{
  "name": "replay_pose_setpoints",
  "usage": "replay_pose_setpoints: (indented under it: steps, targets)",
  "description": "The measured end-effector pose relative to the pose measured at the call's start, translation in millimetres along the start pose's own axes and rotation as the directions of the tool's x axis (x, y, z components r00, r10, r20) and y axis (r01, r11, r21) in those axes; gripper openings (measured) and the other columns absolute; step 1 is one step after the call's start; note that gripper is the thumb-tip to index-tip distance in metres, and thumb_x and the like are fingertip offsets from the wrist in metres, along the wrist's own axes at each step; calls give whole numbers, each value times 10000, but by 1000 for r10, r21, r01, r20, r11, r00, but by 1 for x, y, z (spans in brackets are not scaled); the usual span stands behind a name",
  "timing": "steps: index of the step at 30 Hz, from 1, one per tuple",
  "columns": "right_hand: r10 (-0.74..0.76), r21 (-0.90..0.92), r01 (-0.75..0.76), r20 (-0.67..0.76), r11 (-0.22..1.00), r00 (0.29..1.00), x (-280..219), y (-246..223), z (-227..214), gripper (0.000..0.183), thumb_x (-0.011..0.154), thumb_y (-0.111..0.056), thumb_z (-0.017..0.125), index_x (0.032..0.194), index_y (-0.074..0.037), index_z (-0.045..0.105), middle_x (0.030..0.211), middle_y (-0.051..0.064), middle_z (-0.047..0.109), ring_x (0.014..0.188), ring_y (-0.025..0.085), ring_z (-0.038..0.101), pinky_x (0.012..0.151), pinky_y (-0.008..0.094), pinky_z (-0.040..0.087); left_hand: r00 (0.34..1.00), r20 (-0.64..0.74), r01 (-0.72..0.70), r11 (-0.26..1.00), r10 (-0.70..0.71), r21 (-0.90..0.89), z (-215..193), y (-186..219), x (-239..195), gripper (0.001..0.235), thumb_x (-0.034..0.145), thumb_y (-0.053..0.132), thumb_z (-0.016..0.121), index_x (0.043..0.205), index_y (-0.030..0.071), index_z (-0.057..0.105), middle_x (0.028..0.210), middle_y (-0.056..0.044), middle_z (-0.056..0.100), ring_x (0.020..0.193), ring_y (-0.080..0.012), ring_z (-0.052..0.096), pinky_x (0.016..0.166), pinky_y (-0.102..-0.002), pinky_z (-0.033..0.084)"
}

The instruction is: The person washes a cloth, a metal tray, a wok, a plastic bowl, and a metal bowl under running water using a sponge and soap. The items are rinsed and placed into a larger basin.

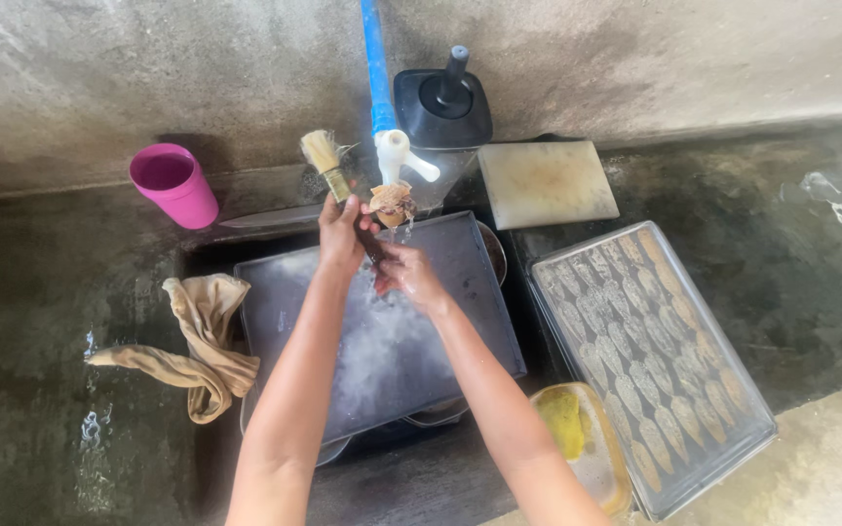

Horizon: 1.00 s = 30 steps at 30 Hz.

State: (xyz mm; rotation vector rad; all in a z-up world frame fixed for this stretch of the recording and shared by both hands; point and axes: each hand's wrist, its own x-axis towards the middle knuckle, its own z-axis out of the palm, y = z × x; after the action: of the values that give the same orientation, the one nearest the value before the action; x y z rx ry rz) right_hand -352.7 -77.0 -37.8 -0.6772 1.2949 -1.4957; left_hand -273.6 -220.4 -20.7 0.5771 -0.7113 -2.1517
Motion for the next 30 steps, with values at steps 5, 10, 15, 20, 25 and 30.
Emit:
replay_pose_setpoints:
  steps: [5,10,15,20,25,30]
  targets:
    - [-52,-329,19,-91,944,995,1,-13,0,274,901,104,446,1112,41,609,840,111,667,665,181,704,588,342,641,993,77,-113,945,94,308,18,-23,-17,415,978,-27,459,1377,69,522,1062,-26,697,835,-86,661,688,-265,536]
    - [-282,-541,147,-176,828,943,-25,-31,22,245,977,24,448,1114,15,652,731,48,618,629,138,682,575,304,623,978,194,-152,890,74,430,17,-28,-25,250,982,-28,542,1214,1,631,1029,-41,703,864,-78,650,715,-240,527]
    - [-270,-569,33,-338,822,902,-46,-48,30,212,1038,-138,572,1129,-2,707,708,36,667,576,121,657,521,294,554,999,34,-38,942,28,334,7,-48,-20,179,1060,164,535,1025,24,642,673,-5,536,531,-94,461,452,-268,386]
    - [-615,-208,579,-291,788,733,-61,-131,19,347,1014,-122,639,1332,6,586,1204,85,656,1021,143,671,870,296,576,985,136,25,868,-106,496,-3,-67,-42,528,1191,361,467,902,-50,626,632,-48,526,504,-124,488,455,-290,410]
    - [-735,-289,679,-183,675,653,-88,-193,71,230,1071,-83,620,1249,46,689,1331,125,655,1214,179,651,1064,323,548,947,293,-4,910,-130,416,-4,-48,-77,278,982,144,597,1236,47,653,875,-11,684,711,-82,626,663,-244,528]
    - [-767,-612,488,-350,622,538,-74,-175,141,210,989,-102,678,1181,-42,735,1187,85,758,1082,164,746,937,295,624,956,270,-50,845,-113,532,-46,-44,-91,268,1003,154,562,1230,52,661,916,32,655,739,-54,526,637,-235,439]
